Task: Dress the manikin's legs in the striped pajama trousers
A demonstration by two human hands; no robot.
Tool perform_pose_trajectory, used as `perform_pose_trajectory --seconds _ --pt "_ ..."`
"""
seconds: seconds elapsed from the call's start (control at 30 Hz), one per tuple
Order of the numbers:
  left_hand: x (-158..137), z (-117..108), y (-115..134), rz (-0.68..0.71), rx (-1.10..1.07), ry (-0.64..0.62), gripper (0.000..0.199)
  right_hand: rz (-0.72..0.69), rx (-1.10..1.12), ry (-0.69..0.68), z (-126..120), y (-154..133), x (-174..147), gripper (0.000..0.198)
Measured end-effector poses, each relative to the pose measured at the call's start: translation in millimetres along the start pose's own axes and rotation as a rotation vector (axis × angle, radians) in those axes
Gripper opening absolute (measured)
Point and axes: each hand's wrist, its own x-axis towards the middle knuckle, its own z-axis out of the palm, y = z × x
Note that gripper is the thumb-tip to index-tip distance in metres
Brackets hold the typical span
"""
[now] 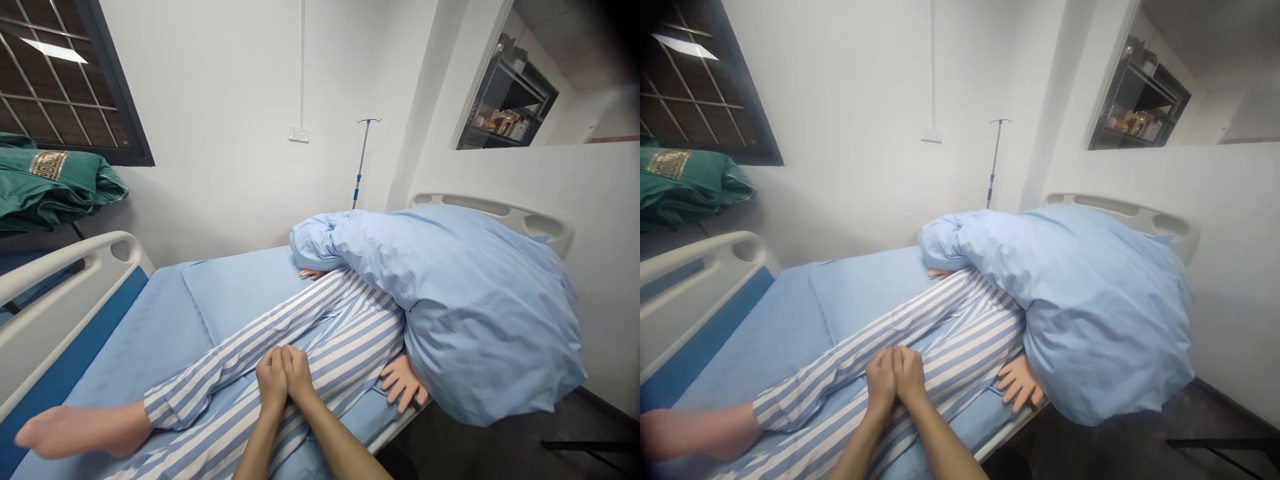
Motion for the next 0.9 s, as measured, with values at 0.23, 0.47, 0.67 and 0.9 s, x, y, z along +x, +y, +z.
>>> perform_pose_trajectory --seconds 0.23,0.47,0.67,0.9 --pt "-1.4 -3.7 -4.0 0.020 0.080 0.007 0.032 -0.050 -0.169 -0.048 -5.4 -1.2 0.1 0.041" --pt "-4.5 1.1 -3.9 0.130 0.210 -0.100 0.033 -0.252 -0.464 -0.172 -41.7 3.9 7.1 0.031" --pt "-4.6 5.5 -3.5 0.144 0.261 -0.176 0.032 -0.106 -0.144 -0.124 -46.2 10.8 10.7 0.036" --pt "-8.2 44.7 16.1 0.027 0.000 -0.053 0.032 0.026 0.183 -0.019 -50.7 16.8 20.1 0.037"
